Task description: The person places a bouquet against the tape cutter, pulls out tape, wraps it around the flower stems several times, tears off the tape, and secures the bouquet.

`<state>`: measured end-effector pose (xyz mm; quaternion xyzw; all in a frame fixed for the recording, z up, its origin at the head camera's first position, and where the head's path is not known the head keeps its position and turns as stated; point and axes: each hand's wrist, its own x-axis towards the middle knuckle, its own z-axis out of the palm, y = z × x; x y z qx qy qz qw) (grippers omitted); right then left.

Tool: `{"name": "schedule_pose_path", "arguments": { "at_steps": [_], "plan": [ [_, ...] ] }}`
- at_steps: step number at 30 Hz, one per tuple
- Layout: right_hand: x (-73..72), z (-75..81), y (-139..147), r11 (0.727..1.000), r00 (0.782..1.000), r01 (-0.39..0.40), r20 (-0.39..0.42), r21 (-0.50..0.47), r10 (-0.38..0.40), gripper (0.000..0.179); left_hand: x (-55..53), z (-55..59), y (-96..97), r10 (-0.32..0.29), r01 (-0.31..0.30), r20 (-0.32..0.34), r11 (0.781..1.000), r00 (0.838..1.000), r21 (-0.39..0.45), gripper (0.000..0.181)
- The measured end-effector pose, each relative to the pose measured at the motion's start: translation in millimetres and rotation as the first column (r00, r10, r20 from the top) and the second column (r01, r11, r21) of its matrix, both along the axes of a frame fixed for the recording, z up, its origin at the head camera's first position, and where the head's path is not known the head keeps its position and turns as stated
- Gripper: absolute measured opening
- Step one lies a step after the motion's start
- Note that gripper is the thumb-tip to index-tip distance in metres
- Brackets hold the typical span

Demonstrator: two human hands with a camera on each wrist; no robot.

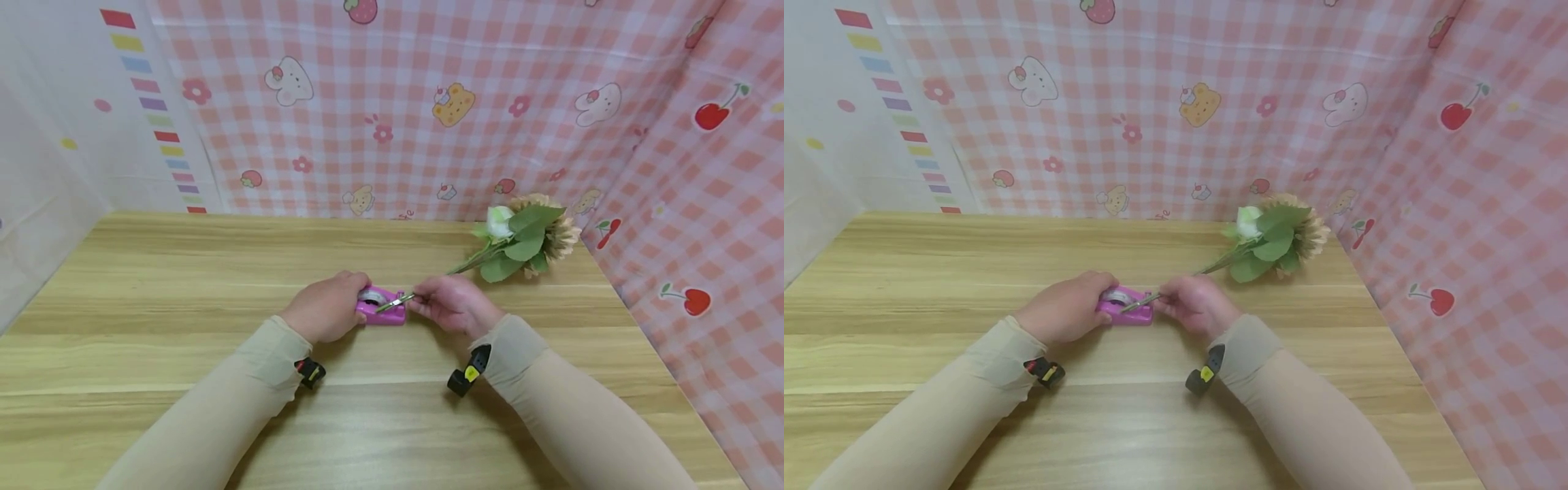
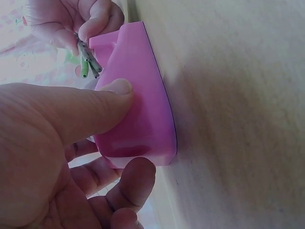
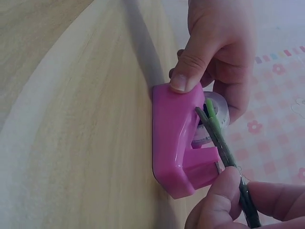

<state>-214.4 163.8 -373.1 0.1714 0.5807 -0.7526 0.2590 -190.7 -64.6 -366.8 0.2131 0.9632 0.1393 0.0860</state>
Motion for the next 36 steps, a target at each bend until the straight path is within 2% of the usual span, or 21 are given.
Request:
{"name": "schedule_pose_path", "arguments": {
  "at_steps": [4,10,21,29,36],
  "plan": [
    [0.6,-0.2,3.3,1.000,1.000,-0.007,-0.008,-0.001,0.007,0.010,-0.2,-0.5,-0.1,-0.001,0.001,0.001,1.000,1.000,0.003,0.050],
    [-1.1,-1.8,7.7,1.000,1.000,-0.019,-0.025,-0.017,0.018,0.021,-0.5,-0.8,-0.4,-0.003,0.003,0.000,1.000,1.000,0.006,0.051],
    [-3.1,-2.5,21.3,0.998,0.997,-0.060,-0.047,-0.032,0.059,0.029,-0.8,-1.0,-0.7,-0.010,0.010,-0.004,1.000,1.000,0.005,0.051],
    [-6.8,-2.6,31.3,0.997,0.996,-0.080,-0.039,-0.014,0.080,0.025,-0.2,-0.2,-0.5,-0.007,0.007,-0.003,1.000,1.000,0.004,0.053],
    [-9.3,-2.4,33.5,0.998,0.998,-0.061,-0.029,0.007,0.061,0.023,0.0,-0.4,-0.6,-0.013,0.013,-0.010,1.000,1.000,0.008,0.051]
  ]
}}
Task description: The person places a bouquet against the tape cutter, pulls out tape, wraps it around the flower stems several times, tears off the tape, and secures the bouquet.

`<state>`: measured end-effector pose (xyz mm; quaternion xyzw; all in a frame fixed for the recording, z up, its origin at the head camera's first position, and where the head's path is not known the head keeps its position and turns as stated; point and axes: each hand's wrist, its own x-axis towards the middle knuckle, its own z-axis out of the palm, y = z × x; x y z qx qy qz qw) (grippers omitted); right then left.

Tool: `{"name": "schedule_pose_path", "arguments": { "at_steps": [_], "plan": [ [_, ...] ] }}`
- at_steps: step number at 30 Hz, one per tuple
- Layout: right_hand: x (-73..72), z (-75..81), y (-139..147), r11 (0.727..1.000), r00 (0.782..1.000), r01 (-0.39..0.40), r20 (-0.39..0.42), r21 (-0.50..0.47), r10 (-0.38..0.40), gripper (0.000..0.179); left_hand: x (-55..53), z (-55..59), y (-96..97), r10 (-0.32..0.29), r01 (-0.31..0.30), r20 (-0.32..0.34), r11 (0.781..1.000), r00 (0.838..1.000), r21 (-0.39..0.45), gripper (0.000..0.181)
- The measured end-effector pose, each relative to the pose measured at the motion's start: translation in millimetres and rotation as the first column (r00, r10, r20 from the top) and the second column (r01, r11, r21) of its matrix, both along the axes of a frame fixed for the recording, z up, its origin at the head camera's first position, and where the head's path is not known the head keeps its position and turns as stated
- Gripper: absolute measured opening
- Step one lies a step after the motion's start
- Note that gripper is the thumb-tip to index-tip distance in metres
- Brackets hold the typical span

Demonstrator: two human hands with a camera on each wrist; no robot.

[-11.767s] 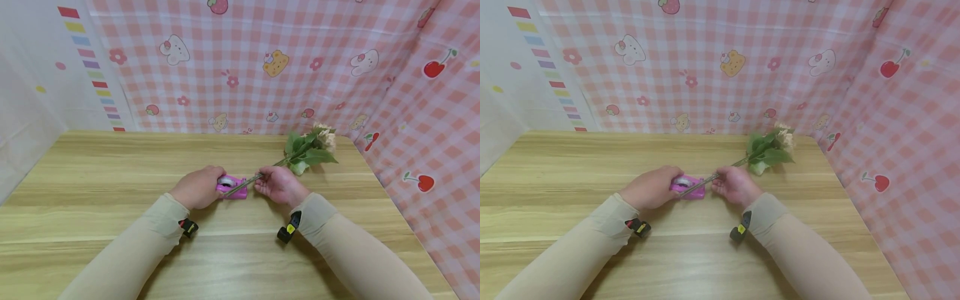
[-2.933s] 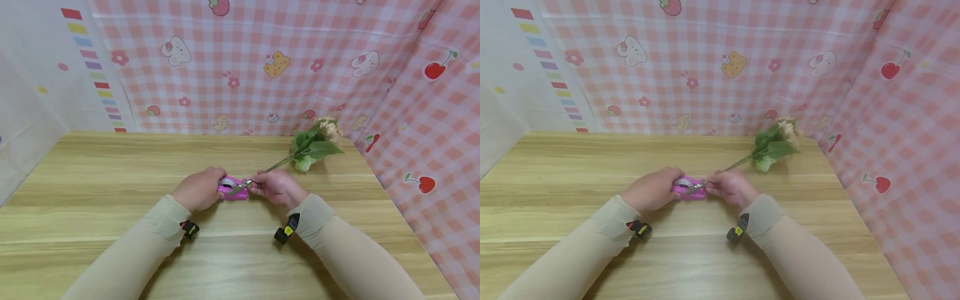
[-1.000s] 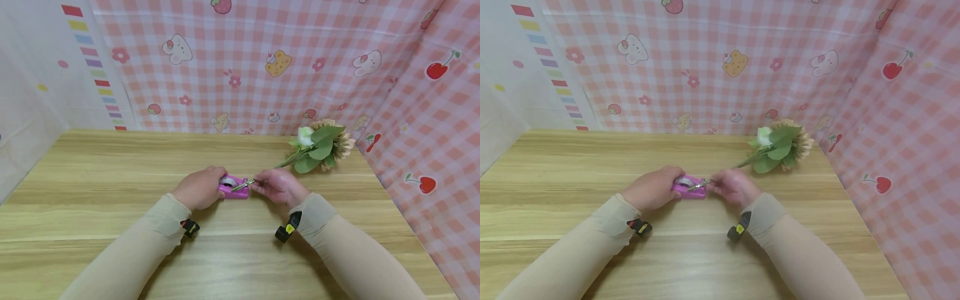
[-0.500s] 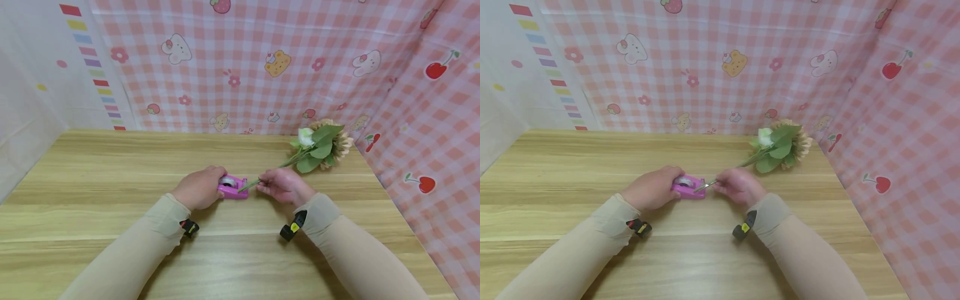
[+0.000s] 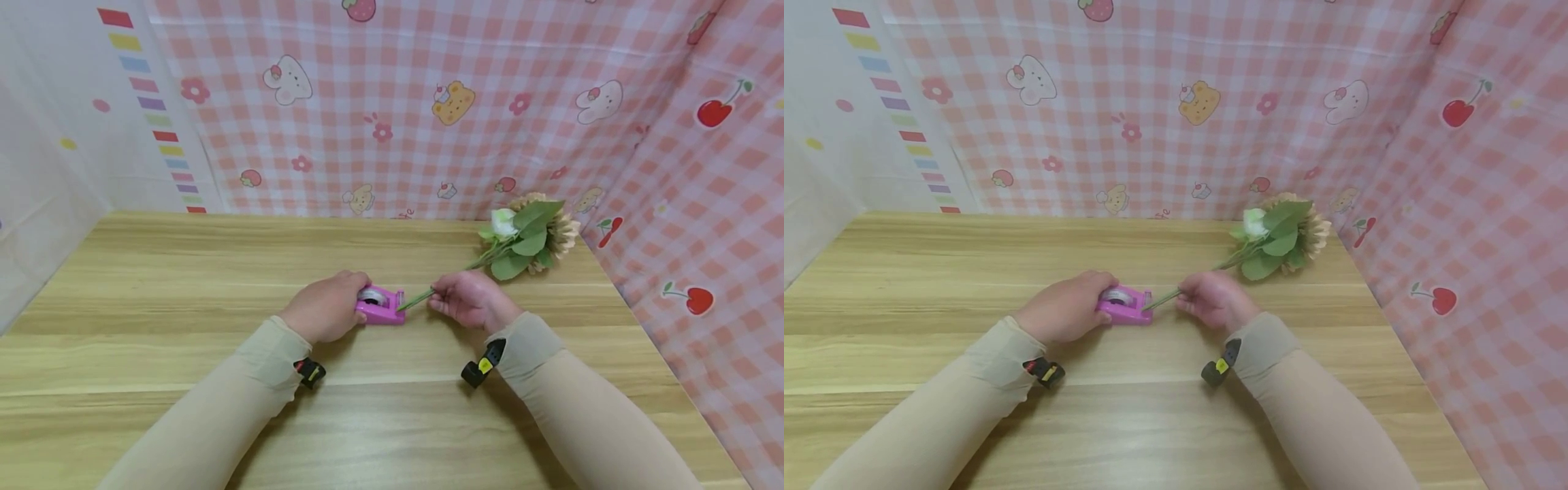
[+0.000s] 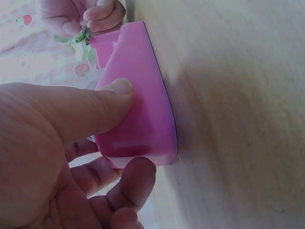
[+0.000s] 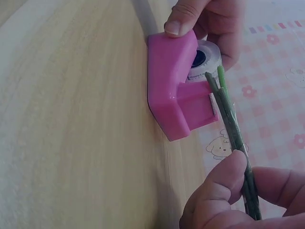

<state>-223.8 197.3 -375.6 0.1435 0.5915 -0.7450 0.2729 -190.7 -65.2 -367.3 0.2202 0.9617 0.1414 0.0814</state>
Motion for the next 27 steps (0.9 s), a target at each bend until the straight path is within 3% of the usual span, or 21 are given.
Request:
{"name": "schedule_pose_path", "arguments": {
  "at_steps": [6,27],
  "plan": [
    [-1.2,-1.4,0.6,1.000,1.000,0.001,0.011,-0.003,-0.001,0.022,0.5,0.1,0.0,0.000,0.000,-0.004,1.000,1.000,-0.004,0.051],
    [-4.9,-4.5,-6.1,0.991,0.999,0.045,-0.027,0.125,-0.042,0.019,-0.1,-0.6,0.9,0.011,-0.011,0.006,1.000,1.000,-0.023,0.056]
  ]
}}
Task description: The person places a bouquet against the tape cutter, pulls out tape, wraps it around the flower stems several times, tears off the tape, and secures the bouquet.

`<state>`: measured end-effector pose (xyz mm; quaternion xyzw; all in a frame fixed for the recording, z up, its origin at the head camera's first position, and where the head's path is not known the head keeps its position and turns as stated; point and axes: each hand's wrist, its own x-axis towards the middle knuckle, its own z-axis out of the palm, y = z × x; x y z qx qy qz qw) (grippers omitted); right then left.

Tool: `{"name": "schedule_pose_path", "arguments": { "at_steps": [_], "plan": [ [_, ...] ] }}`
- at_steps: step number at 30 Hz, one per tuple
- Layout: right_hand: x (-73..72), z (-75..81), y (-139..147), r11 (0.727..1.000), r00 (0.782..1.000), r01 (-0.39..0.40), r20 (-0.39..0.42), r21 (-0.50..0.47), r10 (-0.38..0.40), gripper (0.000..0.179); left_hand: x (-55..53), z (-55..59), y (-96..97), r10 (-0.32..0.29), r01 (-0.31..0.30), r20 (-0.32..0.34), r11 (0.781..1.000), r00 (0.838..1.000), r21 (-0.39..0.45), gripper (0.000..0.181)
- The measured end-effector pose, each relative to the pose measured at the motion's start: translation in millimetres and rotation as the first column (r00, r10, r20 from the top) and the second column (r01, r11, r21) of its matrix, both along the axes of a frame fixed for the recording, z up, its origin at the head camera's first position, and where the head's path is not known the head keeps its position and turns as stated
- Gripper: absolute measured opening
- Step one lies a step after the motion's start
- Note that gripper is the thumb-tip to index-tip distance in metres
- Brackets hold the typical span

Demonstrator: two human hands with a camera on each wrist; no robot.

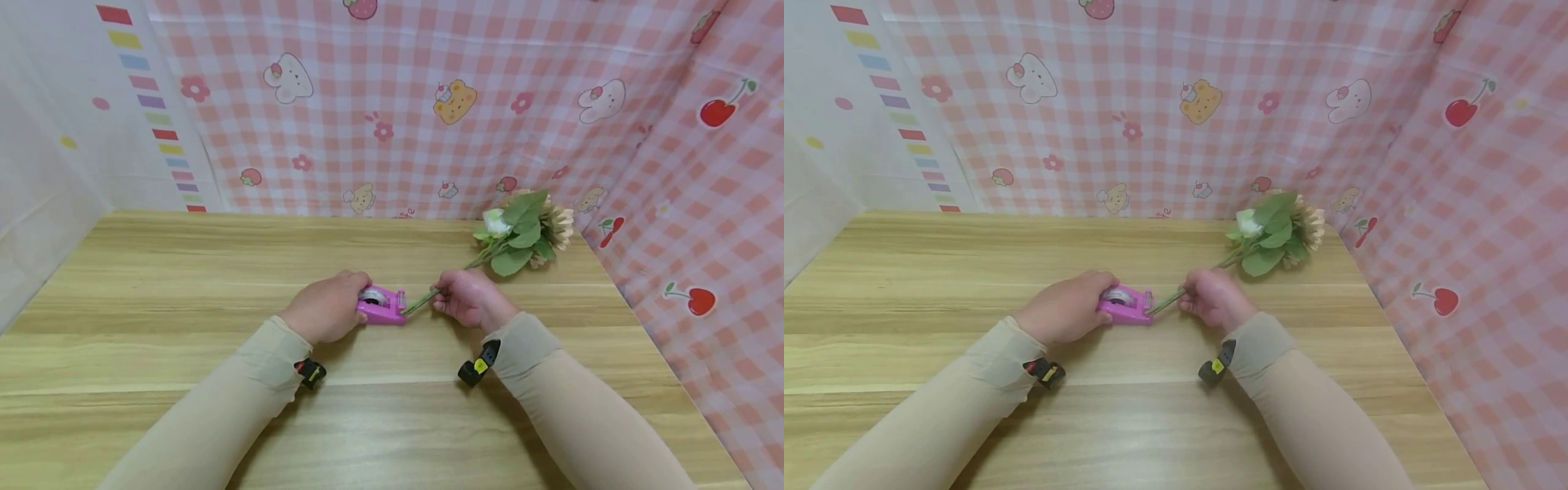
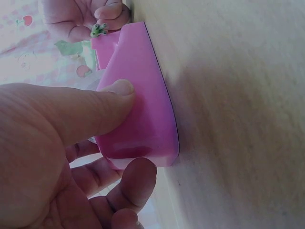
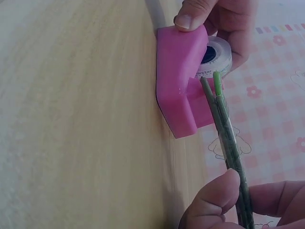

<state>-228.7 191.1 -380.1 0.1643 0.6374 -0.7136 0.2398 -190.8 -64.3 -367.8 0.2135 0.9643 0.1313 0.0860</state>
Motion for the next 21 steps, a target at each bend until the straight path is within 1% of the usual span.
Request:
{"name": "schedule_pose_path", "arguments": {
  "at_steps": [3,7,9,12,14,16,21],
  "plan": [
    [2.1,0.3,-0.5,0.999,1.000,0.019,0.007,0.031,-0.020,0.015,0.2,-0.2,0.3,0.002,-0.002,0.001,1.000,1.000,0.002,0.055],
    [9.5,-0.3,-2.0,0.999,1.000,0.012,0.018,0.040,-0.013,0.012,0.0,-1.0,0.0,0.003,-0.003,0.000,1.000,1.000,0.004,0.055],
    [15.4,-0.6,-3.9,0.999,1.000,-0.007,0.023,0.033,0.007,0.016,0.0,-1.3,-0.3,0.002,-0.002,-0.001,1.000,1.000,0.004,0.055],
    [24.8,-0.9,-8.5,0.999,0.999,-0.035,0.028,0.035,0.034,0.026,-0.1,-1.6,-0.6,-0.001,0.001,-0.003,1.000,1.000,0.003,0.054],
    [29.3,-1.8,-12.3,0.998,0.998,-0.059,0.027,0.032,0.058,0.029,-0.1,-1.6,-0.6,-0.002,0.002,-0.006,1.000,1.000,0.003,0.053],
    [32.0,-3.2,-16.0,0.997,0.997,-0.074,0.019,0.028,0.074,0.027,0.0,-1.6,-0.4,-0.002,0.002,-0.008,1.000,1.000,0.003,0.053],
    [33.1,-8.3,-20.3,0.994,0.995,-0.103,0.002,0.025,0.103,0.014,0.1,-1.6,0.2,-0.005,0.005,-0.012,1.000,1.000,0.005,0.052]
  ]
}}
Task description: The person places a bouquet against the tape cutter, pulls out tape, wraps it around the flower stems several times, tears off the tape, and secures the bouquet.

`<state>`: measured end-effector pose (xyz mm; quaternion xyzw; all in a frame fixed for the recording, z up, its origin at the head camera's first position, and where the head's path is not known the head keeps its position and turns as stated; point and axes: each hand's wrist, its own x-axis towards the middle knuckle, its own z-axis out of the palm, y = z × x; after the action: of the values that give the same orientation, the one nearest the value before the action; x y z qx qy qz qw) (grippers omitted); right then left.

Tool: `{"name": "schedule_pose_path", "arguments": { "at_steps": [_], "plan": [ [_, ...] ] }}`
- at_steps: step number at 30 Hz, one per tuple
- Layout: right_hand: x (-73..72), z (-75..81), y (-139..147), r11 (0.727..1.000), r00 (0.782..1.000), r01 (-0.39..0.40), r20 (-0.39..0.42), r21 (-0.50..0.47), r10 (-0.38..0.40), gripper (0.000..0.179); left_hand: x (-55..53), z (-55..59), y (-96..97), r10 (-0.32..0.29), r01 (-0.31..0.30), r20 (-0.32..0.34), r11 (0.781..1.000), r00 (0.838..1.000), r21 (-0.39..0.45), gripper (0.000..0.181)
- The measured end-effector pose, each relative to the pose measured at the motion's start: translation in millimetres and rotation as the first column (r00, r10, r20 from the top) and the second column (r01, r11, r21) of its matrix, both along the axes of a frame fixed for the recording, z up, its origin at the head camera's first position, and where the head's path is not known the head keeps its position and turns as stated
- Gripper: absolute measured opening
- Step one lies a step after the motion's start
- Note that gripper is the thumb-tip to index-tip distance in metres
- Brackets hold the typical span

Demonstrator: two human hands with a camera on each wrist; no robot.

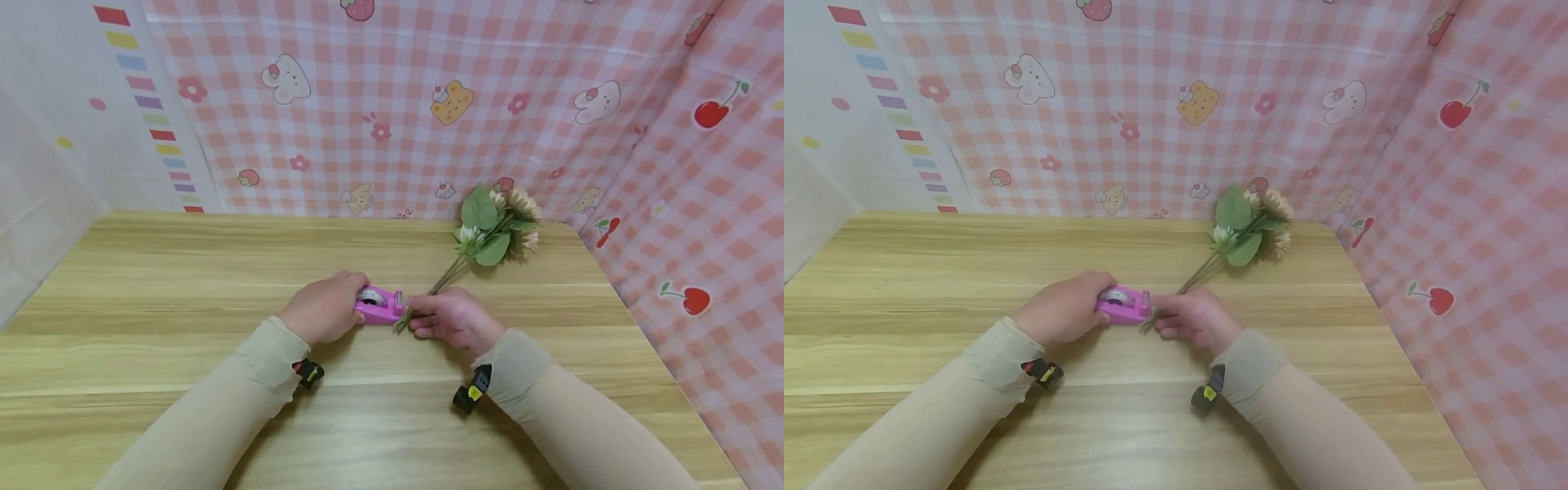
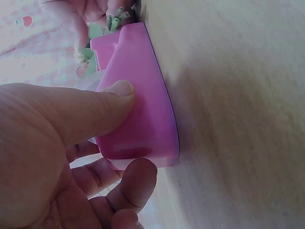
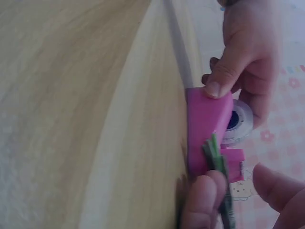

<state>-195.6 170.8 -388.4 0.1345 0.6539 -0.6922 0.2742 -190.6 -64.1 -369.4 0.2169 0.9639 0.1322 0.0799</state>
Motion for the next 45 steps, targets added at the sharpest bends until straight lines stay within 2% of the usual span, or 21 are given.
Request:
{"name": "schedule_pose_path", "arguments": {
  "at_steps": [6,15,24,33,45],
  "plan": [
    [-0.8,-4.0,0.1,0.999,1.000,-0.013,-0.008,-0.041,0.013,0.008,0.2,0.3,-0.2,-0.001,0.001,0.003,1.000,1.000,0.003,0.053],
    [-1.2,-5.5,-0.1,0.997,0.999,0.008,-0.034,-0.071,-0.011,0.022,-0.4,1.1,-0.3,0.002,-0.002,0.006,1.000,1.000,0.003,0.052],
    [-2.1,-5.5,-2.1,0.999,0.998,0.036,-0.047,-0.039,-0.038,0.016,-0.7,0.8,-0.1,0.003,-0.003,0.014,1.000,1.000,0.005,0.052],
    [-2.1,-6.3,-3.1,0.999,0.998,0.033,-0.054,0.022,-0.032,0.014,0.2,1.4,-0.4,0.002,-0.002,0.015,1.000,1.000,0.004,0.053],
    [-1.8,-7.1,-3.7,0.999,0.998,0.022,-0.061,0.037,-0.020,0.014,0.6,2.7,0.7,0.006,-0.006,0.010,1.000,1.000,0.009,0.051]
  ]
}}
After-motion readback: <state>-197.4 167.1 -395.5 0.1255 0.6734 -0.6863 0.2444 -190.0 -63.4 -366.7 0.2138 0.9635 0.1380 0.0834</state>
